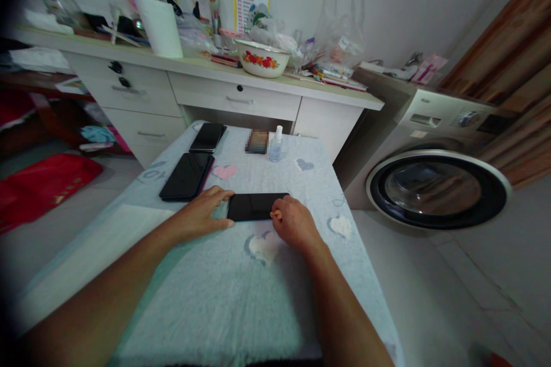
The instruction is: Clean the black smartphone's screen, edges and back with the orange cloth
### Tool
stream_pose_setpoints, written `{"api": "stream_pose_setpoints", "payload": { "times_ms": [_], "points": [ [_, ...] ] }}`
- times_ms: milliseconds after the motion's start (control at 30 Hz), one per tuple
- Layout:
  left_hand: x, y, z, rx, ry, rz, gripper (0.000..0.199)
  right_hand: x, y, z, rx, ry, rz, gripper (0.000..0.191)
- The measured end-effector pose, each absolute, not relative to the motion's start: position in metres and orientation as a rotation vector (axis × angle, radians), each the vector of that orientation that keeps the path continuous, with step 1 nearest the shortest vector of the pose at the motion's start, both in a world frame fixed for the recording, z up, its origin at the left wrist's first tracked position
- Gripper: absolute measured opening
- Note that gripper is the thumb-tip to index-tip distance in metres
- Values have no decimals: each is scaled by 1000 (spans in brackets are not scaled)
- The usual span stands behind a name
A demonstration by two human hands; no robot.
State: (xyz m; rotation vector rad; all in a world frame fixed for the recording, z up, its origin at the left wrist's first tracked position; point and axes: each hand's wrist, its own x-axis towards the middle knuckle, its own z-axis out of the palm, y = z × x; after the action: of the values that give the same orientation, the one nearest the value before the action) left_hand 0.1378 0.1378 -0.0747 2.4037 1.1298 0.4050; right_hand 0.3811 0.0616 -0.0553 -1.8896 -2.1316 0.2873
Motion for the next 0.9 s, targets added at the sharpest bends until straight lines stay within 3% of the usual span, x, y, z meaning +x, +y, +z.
{"api": "stream_pose_setpoints", "payload": {
  "times_ms": [900],
  "points": [
    [138,137,-74,2401,1125,388,64,418,60,-50,-2000,-2047,259,9]
  ]
}}
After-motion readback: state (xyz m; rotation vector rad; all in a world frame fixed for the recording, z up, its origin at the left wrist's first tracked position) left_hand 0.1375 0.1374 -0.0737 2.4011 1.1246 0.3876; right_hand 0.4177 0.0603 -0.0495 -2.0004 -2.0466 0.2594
